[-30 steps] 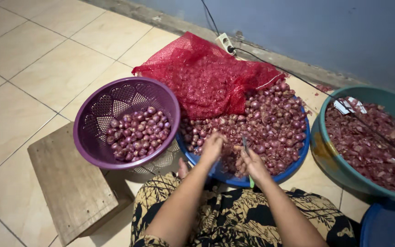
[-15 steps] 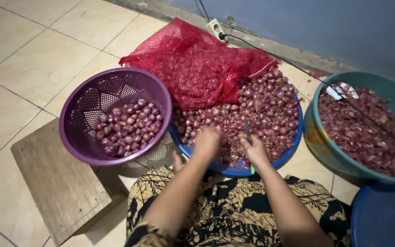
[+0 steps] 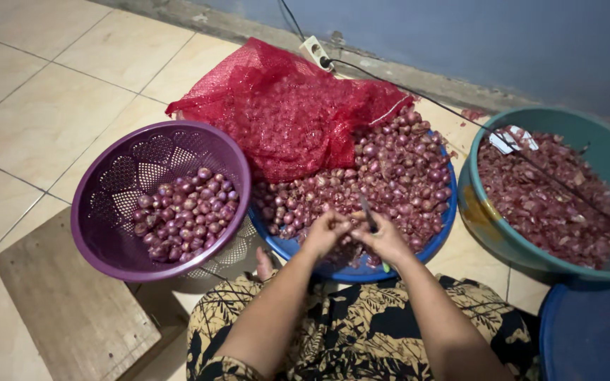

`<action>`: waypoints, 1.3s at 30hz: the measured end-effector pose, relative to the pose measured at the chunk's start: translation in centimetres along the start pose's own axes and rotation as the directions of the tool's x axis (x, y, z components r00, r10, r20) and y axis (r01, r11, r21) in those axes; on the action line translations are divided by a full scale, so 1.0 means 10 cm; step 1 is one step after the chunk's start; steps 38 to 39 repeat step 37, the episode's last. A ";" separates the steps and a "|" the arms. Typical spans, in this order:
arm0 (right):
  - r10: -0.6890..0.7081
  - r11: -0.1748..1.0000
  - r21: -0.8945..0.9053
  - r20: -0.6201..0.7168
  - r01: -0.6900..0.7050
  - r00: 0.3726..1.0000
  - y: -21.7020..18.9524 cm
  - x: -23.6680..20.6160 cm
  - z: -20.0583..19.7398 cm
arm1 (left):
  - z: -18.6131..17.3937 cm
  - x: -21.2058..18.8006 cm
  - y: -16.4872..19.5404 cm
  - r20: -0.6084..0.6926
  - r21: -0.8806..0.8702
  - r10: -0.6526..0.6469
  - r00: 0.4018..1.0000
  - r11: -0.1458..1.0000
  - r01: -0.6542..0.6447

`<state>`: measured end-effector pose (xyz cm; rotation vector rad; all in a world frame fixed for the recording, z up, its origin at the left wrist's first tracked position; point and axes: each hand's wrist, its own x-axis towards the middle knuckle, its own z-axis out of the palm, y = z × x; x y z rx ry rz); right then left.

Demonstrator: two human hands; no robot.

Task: The person sits on the floor peeling dry outer skins off shallots by hand, placing peeled shallots into a purple colander and discarded skins into a green basin. They occasionally use a small knife to trim the shallot ends and continue peeling from a large blue tray of unpeeled shallots.

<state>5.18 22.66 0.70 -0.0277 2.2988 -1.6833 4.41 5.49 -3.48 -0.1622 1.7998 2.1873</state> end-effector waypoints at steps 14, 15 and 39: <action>-0.043 0.976 0.208 -0.103 0.064 0.994 0.08 0.02 0.00 | 0.01 -0.07 0.10 0.063 -0.348 0.051 0.997 0.937 -0.026; 0.025 0.967 0.256 -0.034 -0.016 0.999 0.05 -0.03 -0.05 | -0.02 -0.07 0.10 0.038 -0.364 0.059 0.998 0.931 -0.041; 0.084 0.985 0.138 0.120 -0.100 0.989 0.17 -0.02 -0.14 | -0.14 -0.01 0.04 0.073 -0.239 0.126 0.989 0.965 -0.105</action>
